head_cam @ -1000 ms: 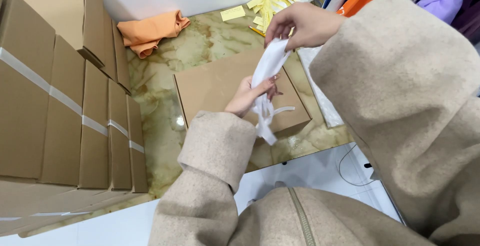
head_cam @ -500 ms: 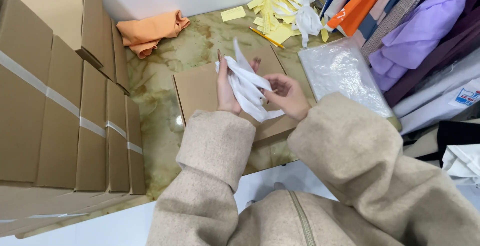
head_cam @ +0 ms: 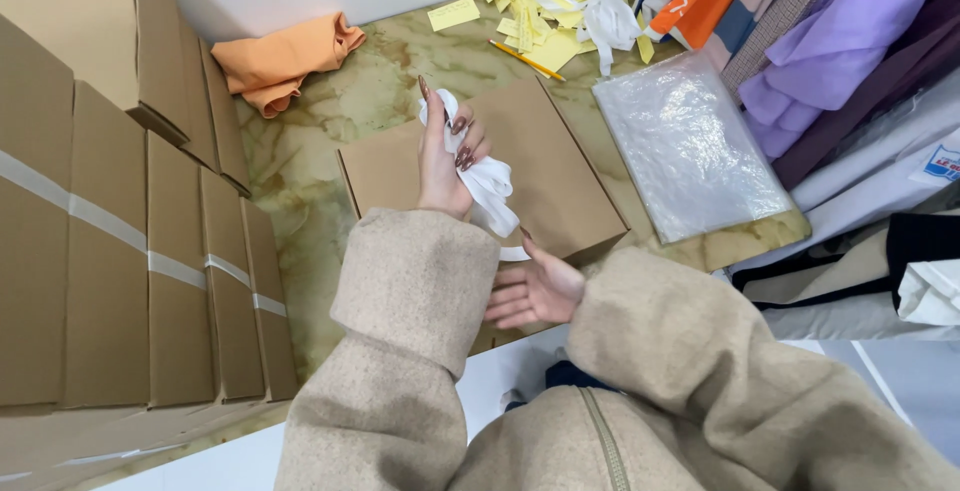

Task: The person unties a white ribbon and removes a yellow note from a cardboard box. They open the box, remove a plastic-wrapped orange item, and place the empty box aside. The person then removes the item from the plastic bag and places the empty bag on the table. Finally, they pick up another tied box and begin to untie it.

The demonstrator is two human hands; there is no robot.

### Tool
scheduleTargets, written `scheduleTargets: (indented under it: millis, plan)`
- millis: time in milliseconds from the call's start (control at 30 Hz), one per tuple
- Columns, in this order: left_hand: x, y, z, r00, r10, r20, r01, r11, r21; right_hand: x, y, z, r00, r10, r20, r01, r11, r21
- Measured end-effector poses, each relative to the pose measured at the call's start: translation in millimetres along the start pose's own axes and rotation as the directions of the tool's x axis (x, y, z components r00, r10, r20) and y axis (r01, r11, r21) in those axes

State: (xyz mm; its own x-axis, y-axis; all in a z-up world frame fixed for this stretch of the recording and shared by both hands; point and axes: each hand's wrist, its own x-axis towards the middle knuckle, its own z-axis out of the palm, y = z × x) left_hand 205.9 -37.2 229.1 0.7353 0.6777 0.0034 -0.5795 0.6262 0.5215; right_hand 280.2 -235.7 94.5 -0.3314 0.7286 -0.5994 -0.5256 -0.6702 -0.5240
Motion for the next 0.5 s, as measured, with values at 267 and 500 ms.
scheduleTargets:
  millis: [267, 500]
  plan:
    - [8, -6, 9, 0.994, -0.091, -0.067, 0.093, 0.995, 0.039, 58, -74, -57, 0.793, -0.501, -0.346, 0.601, 0.733, 0.317]
    - [70, -55, -25, 0.932, -0.038, -0.360, 0.203, 0.879, 0.431, 3, -162, -33, 0.826, -0.491, -0.277, 0.509, 0.861, -0.007]
